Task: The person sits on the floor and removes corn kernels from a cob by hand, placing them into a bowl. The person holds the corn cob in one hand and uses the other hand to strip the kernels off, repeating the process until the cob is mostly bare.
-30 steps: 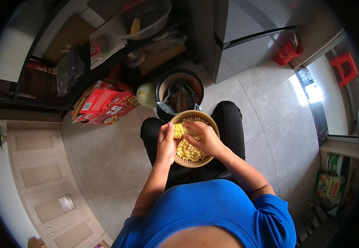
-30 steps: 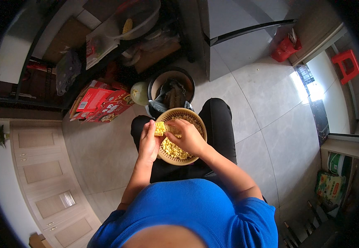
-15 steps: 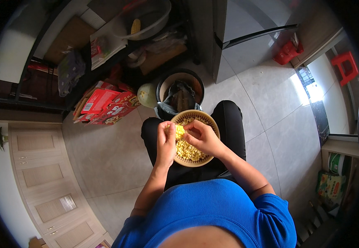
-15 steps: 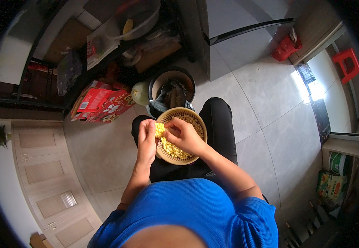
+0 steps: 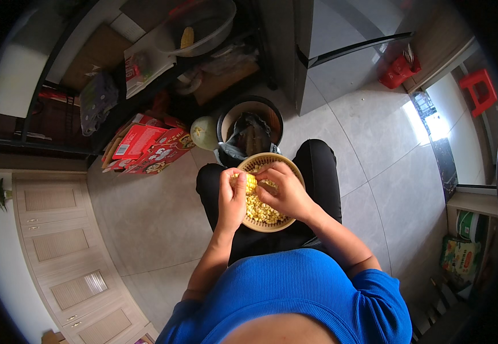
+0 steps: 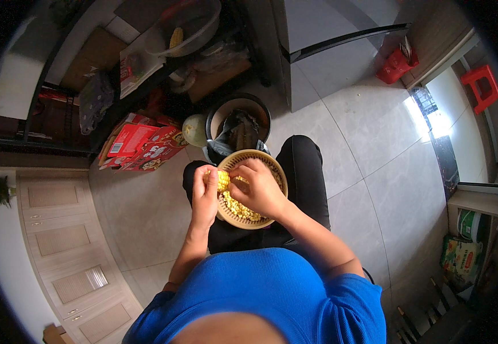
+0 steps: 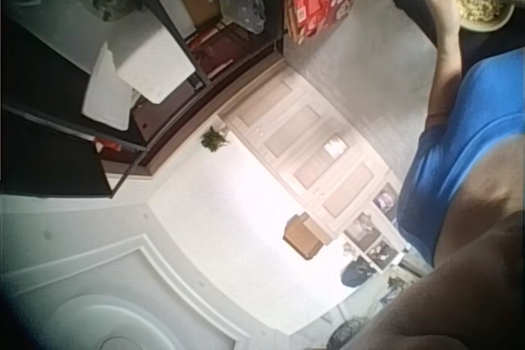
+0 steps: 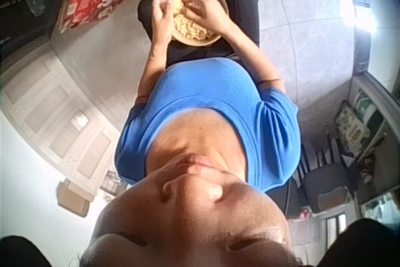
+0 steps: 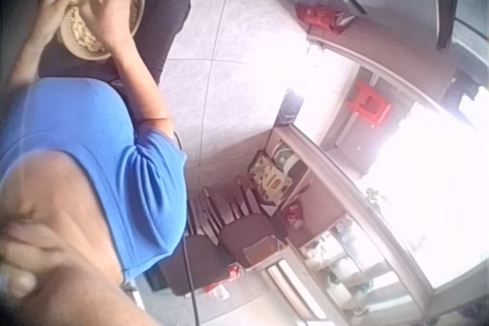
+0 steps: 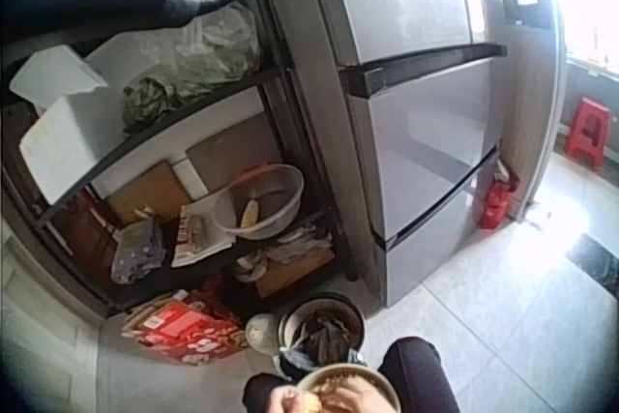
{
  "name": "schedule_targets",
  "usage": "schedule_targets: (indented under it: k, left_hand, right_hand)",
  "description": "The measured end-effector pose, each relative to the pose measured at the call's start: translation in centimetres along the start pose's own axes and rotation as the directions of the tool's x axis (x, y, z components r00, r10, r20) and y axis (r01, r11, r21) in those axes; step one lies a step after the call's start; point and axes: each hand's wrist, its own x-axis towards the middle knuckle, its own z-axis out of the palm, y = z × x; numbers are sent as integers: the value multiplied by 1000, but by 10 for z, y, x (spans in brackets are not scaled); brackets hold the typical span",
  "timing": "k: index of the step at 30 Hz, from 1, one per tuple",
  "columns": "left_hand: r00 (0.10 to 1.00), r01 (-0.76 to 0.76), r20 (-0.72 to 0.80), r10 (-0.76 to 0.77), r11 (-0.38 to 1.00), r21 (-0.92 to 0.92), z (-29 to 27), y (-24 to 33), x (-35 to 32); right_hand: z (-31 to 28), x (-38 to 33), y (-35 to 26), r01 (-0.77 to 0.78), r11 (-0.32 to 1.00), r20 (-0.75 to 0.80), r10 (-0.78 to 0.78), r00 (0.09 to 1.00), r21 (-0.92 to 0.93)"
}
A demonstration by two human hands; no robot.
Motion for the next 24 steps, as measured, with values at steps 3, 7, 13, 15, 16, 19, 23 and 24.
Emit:
schedule_targets:
  k: [3, 7, 13, 15, 16, 19, 23, 24]
  left_hand:
    - [995, -97, 13, 97, 995, 1, 5, 6, 1]
    - [991, -137, 1, 137, 990, 23, 5, 1, 0]
    - [987, 161, 69, -147, 932, -325, -2, -11, 1]
    - [980, 199, 85, -180, 905, -376, -2, -8, 1]
    - [976, 217, 94, -196, 890, -401, -1, -6, 1]
    - [979, 203, 96, -180, 907, -369, -3, -2, 2]
    - [980, 197, 111, -167, 903, -382, -1, -5, 2]
    - [978, 205, 110, -175, 889, -410, -1, -2, 1]
  right_hand:
    - [-8, 4, -11, -105, 994, 42, 105, 994, 2]
    - [-9, 6, -5, -148, 986, 52, 145, 988, 77]
    - [-9, 5, -2, -219, 953, 116, 199, 973, 209]
    - [-7, 2, 1, -278, 922, 128, 252, 959, 270]
    - [-5, 0, 4, -290, 903, 129, 262, 956, 317]
    - [3, -4, 15, -302, 856, 132, 272, 953, 420]
    - [5, -4, 15, -368, 765, 196, 312, 930, 528]
    - [5, -4, 14, -410, 716, 230, 341, 912, 565]
